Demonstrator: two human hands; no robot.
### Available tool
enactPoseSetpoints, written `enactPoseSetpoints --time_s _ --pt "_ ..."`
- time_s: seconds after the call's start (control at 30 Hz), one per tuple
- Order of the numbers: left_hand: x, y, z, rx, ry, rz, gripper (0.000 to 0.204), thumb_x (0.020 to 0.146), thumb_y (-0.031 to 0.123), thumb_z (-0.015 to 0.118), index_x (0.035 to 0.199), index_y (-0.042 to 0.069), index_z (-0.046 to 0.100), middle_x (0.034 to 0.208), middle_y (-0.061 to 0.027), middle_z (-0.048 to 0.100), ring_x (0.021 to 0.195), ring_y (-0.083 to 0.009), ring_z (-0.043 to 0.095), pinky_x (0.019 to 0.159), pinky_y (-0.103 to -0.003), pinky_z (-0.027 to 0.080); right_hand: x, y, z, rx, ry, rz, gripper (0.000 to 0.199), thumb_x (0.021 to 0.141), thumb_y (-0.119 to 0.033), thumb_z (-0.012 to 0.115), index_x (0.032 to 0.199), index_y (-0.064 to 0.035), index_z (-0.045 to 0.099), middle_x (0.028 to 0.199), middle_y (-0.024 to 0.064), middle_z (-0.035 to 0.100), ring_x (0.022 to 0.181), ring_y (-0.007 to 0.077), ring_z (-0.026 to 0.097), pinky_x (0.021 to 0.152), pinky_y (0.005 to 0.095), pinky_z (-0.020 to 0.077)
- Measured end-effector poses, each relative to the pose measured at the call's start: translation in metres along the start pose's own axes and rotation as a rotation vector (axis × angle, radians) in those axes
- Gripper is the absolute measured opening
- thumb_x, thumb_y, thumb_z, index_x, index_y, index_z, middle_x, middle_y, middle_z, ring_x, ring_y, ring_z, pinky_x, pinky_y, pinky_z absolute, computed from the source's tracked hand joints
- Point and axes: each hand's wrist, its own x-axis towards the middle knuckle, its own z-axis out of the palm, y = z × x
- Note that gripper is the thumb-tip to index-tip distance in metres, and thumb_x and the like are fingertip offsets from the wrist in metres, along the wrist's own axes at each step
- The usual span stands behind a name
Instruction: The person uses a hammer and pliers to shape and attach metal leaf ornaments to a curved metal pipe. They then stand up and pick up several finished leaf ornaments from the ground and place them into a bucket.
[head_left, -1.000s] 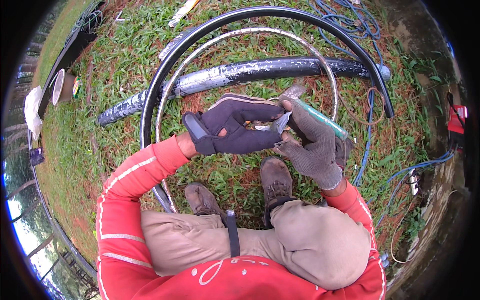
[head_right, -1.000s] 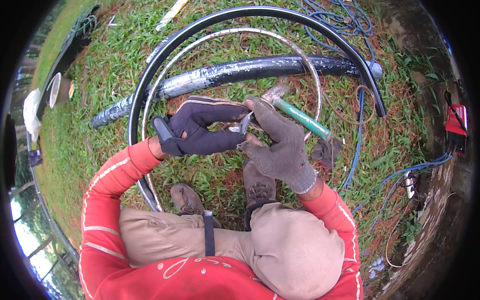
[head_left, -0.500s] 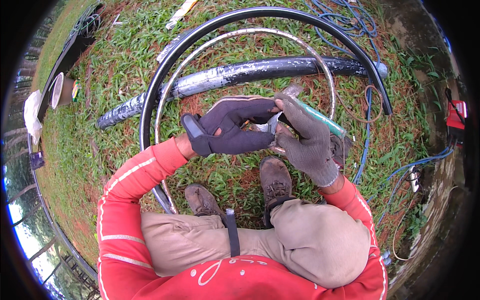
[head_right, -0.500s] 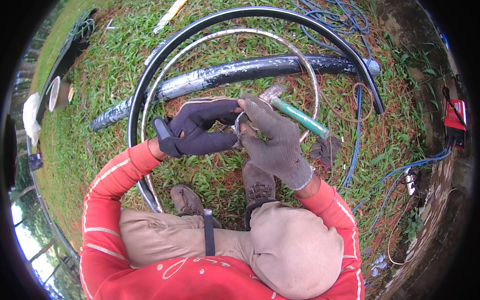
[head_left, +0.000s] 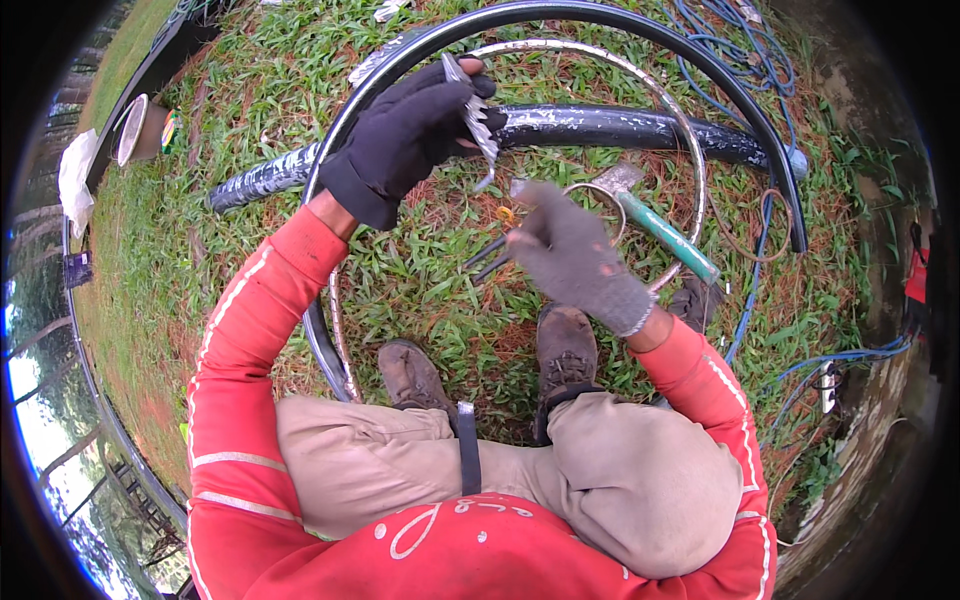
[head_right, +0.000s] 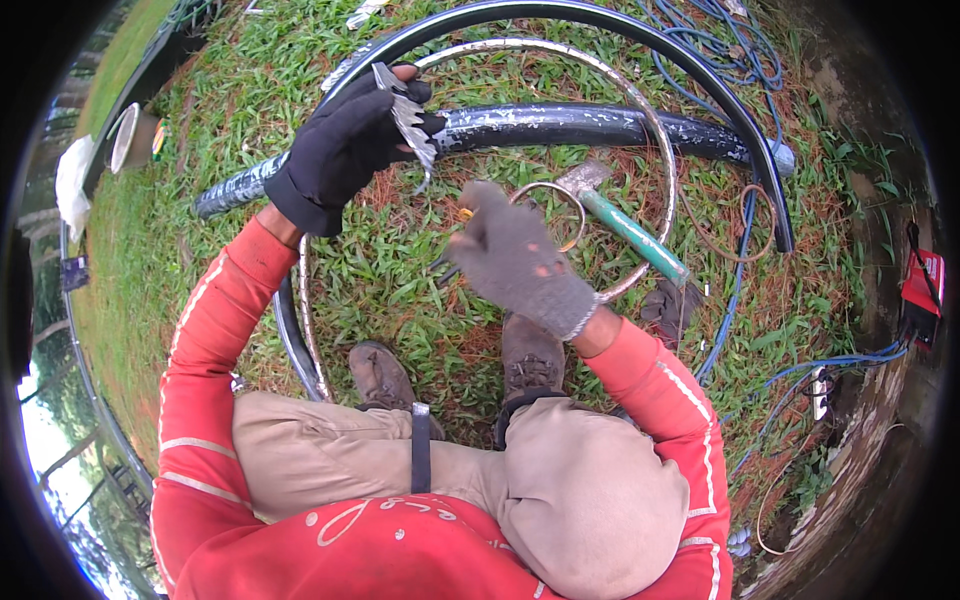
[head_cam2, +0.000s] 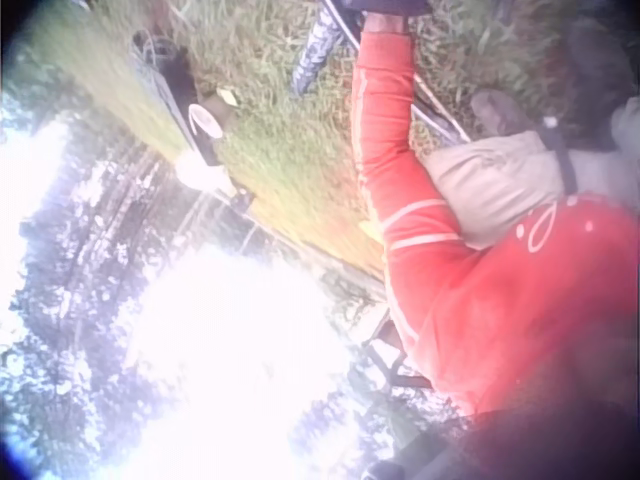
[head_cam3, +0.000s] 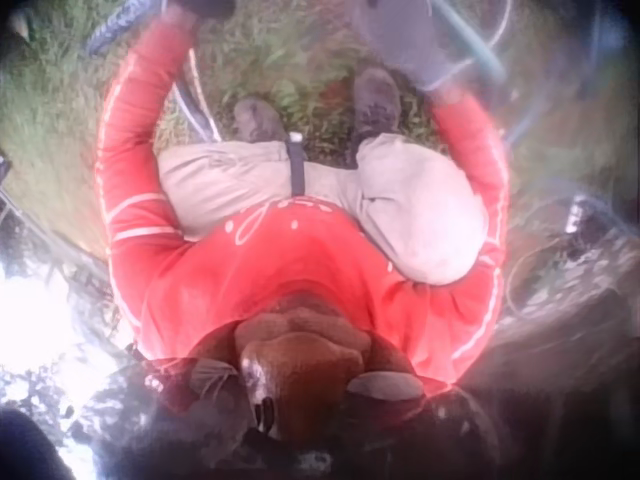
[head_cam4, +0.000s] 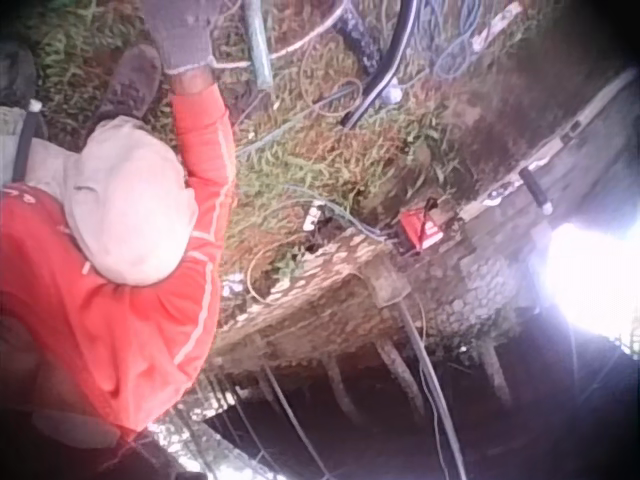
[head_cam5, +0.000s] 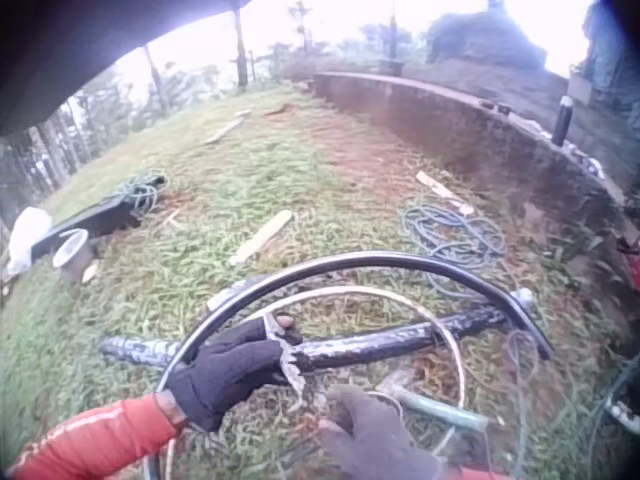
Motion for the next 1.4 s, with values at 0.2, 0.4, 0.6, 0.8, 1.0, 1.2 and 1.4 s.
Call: enactPoseSetpoints --time_s 0.2,0.4,0.6,0.8,1.0,1.2,1.4 --pt "0.002 -0.015 -0.05 -0.316 -0.11 -0.091 0.062 0.123 0.039 0.056 0.175 0.006 0.047 0.155 -0.0144 0.07 0.138 -0.0407 0.074 0.115 -0.062 0.062 0.004 0.067 0.12 -0.514 -0.427 0.125 0.1 0.102 -0.04 0.08 0.177 0.0065 0.033 0.114 0.0312 0.082 0.097 0.0472 0.083 0.087 0.0563 0.0669" --pt "-0.018 -0.021 -0.049 -0.358 -0.134 -0.16 0.056 0.125 0.036 0.053 0.174 0.01 0.047 0.157 -0.0201 0.068 0.138 -0.0432 0.073 0.116 -0.072 0.06 -0.004 0.074 0.114 -0.504 -0.297 0.129 0.06 0.109 -0.044 0.076 0.144 0.0025 0.058 0.103 0.0289 0.08 0.095 0.0478 0.082 0.084 0.059 0.065" --pt "-0.02 -0.022 -0.05 -0.409 -0.113 -0.11 0.055 0.123 0.033 0.058 0.172 0.009 0.048 0.154 -0.0198 0.069 0.135 -0.0415 0.075 0.111 -0.069 0.063 -0.035 0.107 0.11 -0.337 -0.116 0.1 0.023 0.103 -0.014 0.072 0.117 -0.0016 0.059 0.089 0.0294 0.07 0.09 0.0541 0.073 0.081 0.063 0.058" --pt "-0.02 -0.014 -0.049 -0.335 -0.156 -0.091 0.064 0.121 0.031 0.062 0.178 0.009 0.042 0.16 -0.0191 0.065 0.14 -0.0389 0.072 0.108 -0.063 0.067 -0.076 0.08 0.092 -0.078 -0.213 0.042 0.045 0.098 0.004 0.067 0.14 -0.0097 0.061 0.119 0.0251 0.077 0.114 0.0511 0.076 0.096 0.0581 0.0609" --pt "-0.022 -0.01 -0.06 -0.378 -0.234 -0.055 0.067 0.121 0.032 0.063 0.18 0.011 0.039 0.164 -0.0182 0.063 0.143 -0.0373 0.07 0.108 -0.063 0.066 -0.079 0.053 0.042 0.561 -0.219 0.14 0.066 0.095 0.006 0.068 0.159 -0.0037 0.056 0.148 0.0147 0.075 0.138 0.0257 0.075 0.117 0.0434 0.0585" --pt "-0.016 -0.005 -0.046 -0.302 -0.193 -0.077 0.059 0.121 0.032 0.063 0.174 0.011 0.047 0.159 -0.0172 0.066 0.137 -0.0372 0.073 0.106 -0.065 0.067 -0.088 0.054 -0.025 0.444 -0.245 0.213 0.051 0.088 -0.011 0.077 0.138 -0.0017 0.07 0.132 0.0091 0.072 0.123 0.0236 0.069 0.112 0.0388 0.0527" --pt "-0.01 -0.013 -0.024 -0.401 0.038 -0.145 0.043 0.12 0.041 0.064 0.146 0.007 0.064 0.134 -0.0173 0.073 0.118 -0.0412 0.08 0.1 -0.068 0.069 -0.067 0.035 -0.022 0.254 -0.066 -0.192 0.049 0.084 -0.029 0.088 0.123 -0.0035 0.074 0.148 0.0147 0.065 0.137 0.0356 0.061 0.117 0.0492 0.0475"
